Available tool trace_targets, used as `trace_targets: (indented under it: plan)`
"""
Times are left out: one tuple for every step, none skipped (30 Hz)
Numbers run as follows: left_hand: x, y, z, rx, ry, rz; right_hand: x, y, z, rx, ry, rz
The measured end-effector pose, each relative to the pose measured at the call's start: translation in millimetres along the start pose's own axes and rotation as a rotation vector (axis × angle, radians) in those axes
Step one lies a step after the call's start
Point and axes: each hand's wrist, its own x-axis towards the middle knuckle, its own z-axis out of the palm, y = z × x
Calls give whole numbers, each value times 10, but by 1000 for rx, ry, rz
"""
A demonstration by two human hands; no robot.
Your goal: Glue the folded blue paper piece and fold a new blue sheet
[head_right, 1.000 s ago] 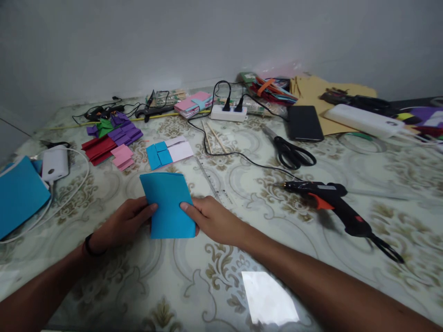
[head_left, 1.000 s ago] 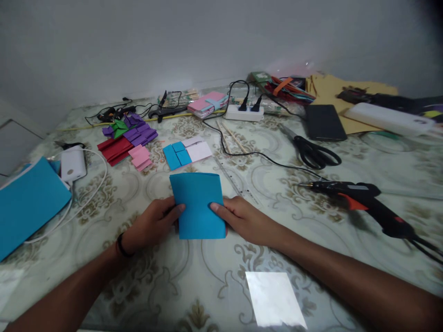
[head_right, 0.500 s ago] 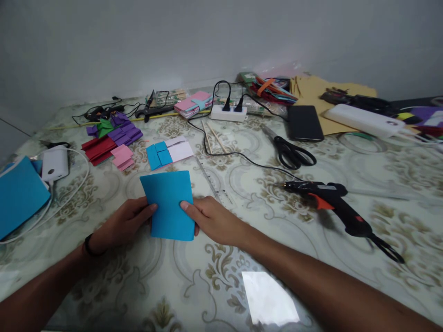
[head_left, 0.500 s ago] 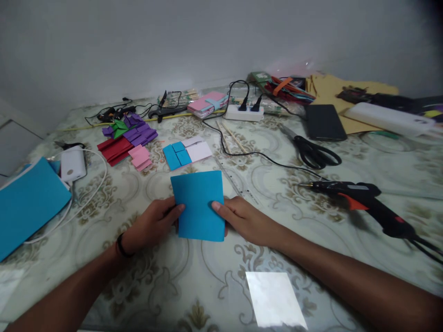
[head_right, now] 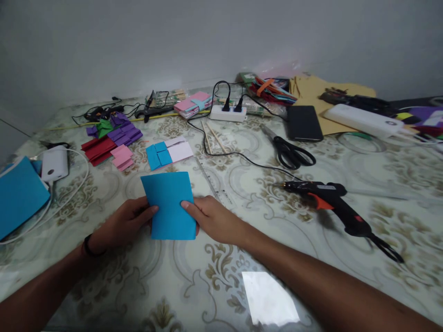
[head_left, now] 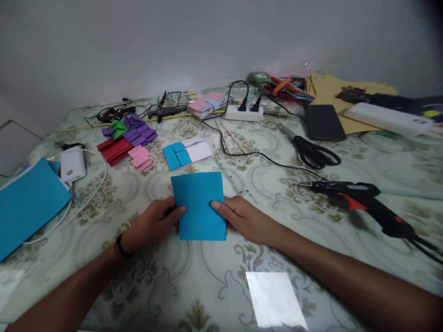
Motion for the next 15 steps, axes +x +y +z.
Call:
trace_targets:
  plan:
    - [2, -5, 0, 3, 1, 9, 0, 1, 1, 4, -1, 3]
    - [5, -11, 0, 6, 4, 14, 0, 1, 2, 13, -6, 8]
    - [6, -17, 0, 8, 5, 19, 0, 0, 3, 27, -10, 15]
    - [7, -22, -1, 7, 4, 25, -1, -2, 4, 42, -14, 20]
    - [7, -27, -1, 4, 2, 29, -2, -6, 5, 57, -18, 24]
    - [6, -32, -1, 0, -3, 29, -3, -8, 5, 72, -20, 28]
    - [4, -35, -1, -4, -8, 30, -3, -10, 5, 83, -21, 30]
    - [2, -37, -1, -7, -12, 28, -3, -10, 4, 88, -20, 30]
    - [0, -39, -1, -9, -15, 26, -3, -9, 2, 86, -17, 27]
    - [-3, -41, -1, -7, -15, 26, -1, -5, 0, 79, -12, 23]
    - [-5, -43, -1, -3, -14, 27, 1, 0, -3, 66, -7, 19]
    - [-7, -45, -2, 2, -13, 30, 3, 6, -5, 51, -4, 14]
    - [-8, -48, -3, 6, -14, 34, 6, 12, -7, 38, 0, 9]
    - [-9, -51, -4, 10, -15, 37, 8, 16, -9, 30, 2, 5]
    - [-10, -55, -5, 13, -17, 40, 10, 18, -9, 26, 2, 2]
